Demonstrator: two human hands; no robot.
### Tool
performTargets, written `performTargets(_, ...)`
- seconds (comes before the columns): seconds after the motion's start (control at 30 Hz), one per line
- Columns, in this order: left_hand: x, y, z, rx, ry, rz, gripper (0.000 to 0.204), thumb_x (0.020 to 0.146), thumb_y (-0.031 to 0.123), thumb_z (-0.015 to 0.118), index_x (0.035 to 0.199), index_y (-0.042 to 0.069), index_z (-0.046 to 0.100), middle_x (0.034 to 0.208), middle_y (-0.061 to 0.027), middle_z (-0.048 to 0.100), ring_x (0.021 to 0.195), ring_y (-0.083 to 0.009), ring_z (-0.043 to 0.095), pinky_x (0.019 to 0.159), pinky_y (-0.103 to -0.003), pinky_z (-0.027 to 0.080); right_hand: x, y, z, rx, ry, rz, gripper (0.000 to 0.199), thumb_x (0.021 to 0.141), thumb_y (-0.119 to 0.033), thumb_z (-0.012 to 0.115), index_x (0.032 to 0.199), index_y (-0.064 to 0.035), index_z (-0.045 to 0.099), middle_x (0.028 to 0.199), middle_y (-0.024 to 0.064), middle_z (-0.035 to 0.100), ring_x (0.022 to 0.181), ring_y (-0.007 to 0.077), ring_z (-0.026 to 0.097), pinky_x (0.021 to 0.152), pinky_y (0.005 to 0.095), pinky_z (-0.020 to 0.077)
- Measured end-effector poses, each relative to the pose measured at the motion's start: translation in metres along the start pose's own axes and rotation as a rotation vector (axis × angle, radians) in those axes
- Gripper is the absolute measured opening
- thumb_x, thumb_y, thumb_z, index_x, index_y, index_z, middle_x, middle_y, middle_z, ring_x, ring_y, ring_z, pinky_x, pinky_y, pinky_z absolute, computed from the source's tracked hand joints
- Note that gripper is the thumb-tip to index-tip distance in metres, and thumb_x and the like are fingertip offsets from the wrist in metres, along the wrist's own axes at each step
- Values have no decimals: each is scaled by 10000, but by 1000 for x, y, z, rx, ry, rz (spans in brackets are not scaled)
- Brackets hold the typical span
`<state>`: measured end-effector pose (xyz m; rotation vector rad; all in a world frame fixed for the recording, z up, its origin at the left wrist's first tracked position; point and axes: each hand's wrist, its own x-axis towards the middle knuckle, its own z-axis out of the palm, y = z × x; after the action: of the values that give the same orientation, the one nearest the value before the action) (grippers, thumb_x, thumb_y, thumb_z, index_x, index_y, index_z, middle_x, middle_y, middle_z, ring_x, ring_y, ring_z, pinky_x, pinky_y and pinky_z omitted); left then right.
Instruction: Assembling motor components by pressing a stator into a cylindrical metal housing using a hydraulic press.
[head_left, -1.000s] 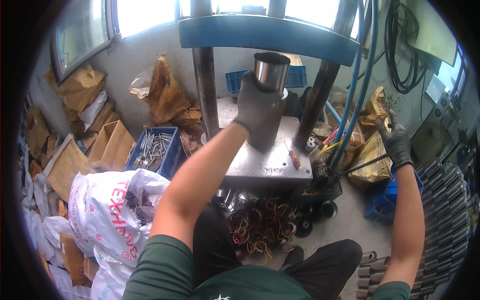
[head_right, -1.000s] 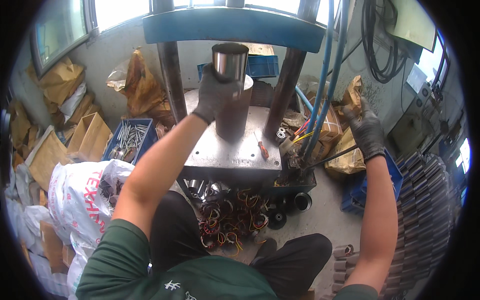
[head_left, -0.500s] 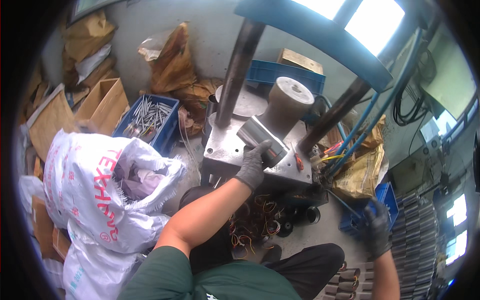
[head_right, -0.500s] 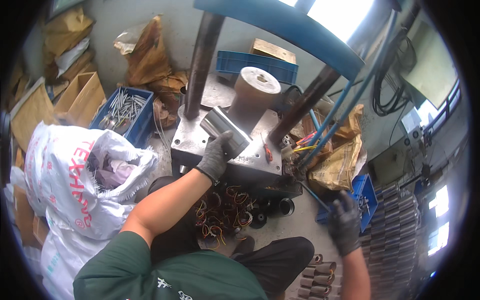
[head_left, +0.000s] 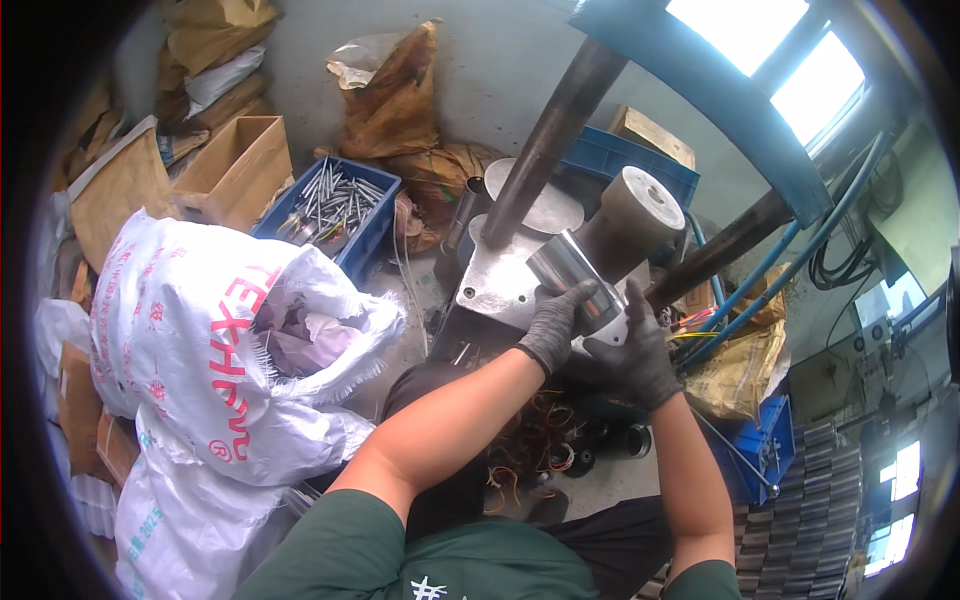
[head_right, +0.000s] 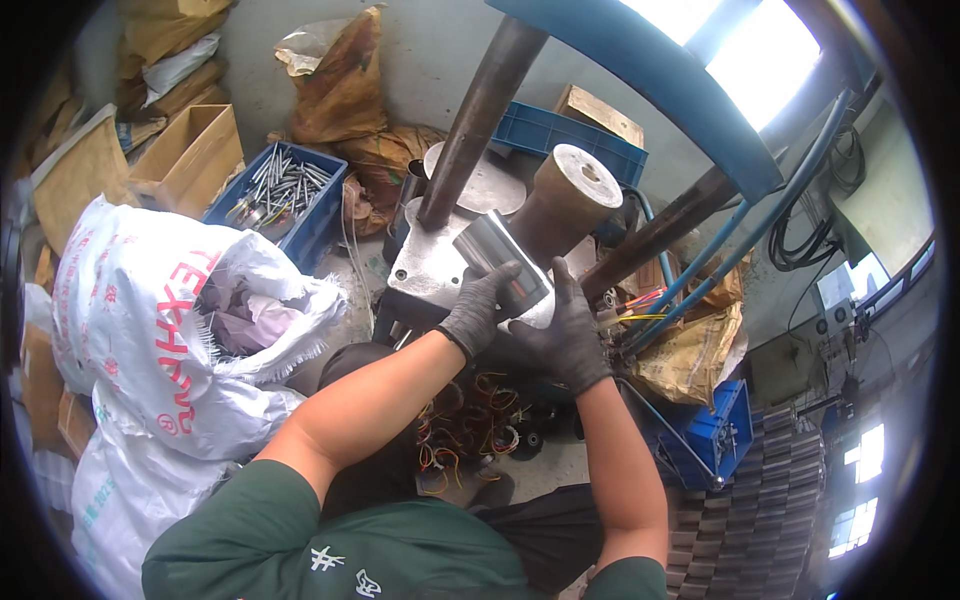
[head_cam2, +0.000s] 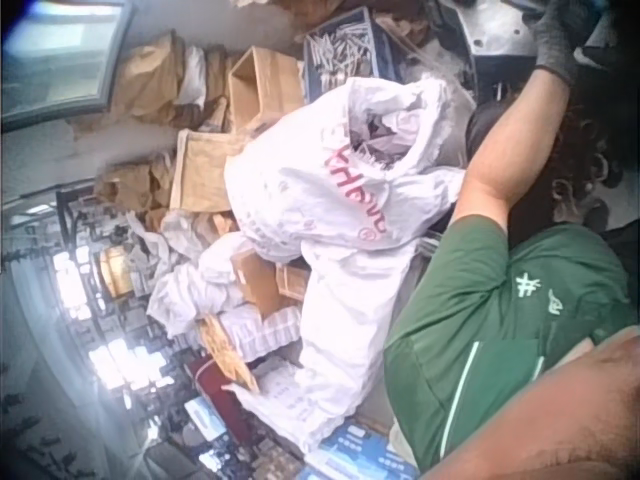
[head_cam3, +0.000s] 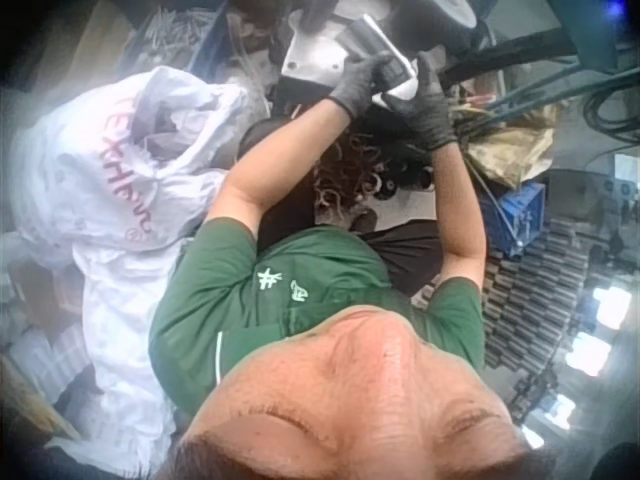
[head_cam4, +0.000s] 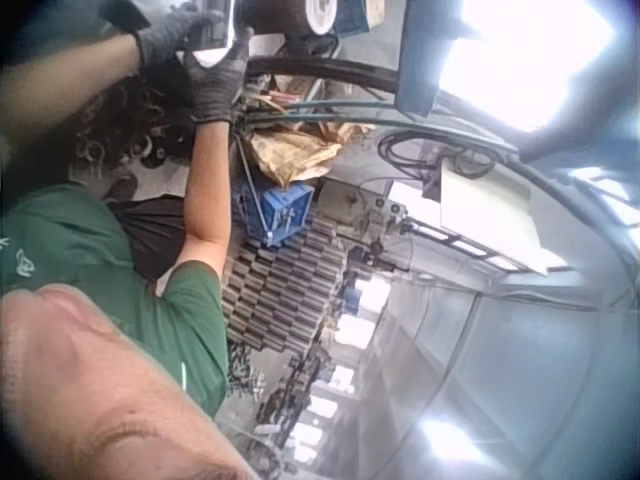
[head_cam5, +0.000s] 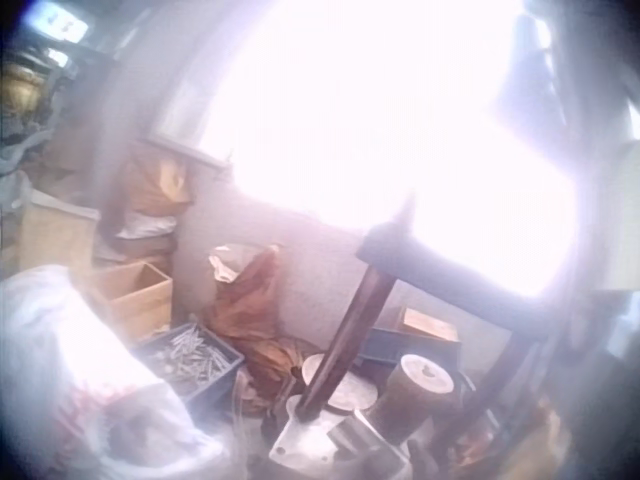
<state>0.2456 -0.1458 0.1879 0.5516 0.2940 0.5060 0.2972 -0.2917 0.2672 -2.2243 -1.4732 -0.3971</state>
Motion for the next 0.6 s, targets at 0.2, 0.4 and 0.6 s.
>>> performTargets(0.2, 2, 15, -10, -20, 63, 63, 658, 853, 205, 854, 1299, -32, 432, 1202, -179, 594, 1121, -289, 637, 959, -413, 575, 10, 16, 33, 586, -184, 84, 841, 834, -233, 873, 1475, 7, 383, 1287, 120, 592, 1190, 188, 597, 1058, 334, 506)
performTargets(0.4, 13, 49, -10, -205, -36, 92, 488, 869, 106, 823, 1258, 17, 541, 1109, -116, 651, 1004, -248, 689, 898, -393, 605, -17, 40, -4, 952, -141, 489, 936, 723, -153, 894, 1502, 11, 401, 1335, 109, 595, 1211, 240, 602, 1025, 378, 520)
performTargets(0.6, 22, 54, -17, -255, 140, 193, 566, 844, 84, 839, 1303, 21, 514, 1134, -116, 634, 1019, -252, 667, 886, -391, 597, 39, 9, -41, 1067, 317, 325, 747, 847, -266, 813, 1455, -12, 460, 1349, 120, 588, 1152, 229, 635, 967, 369, 539)
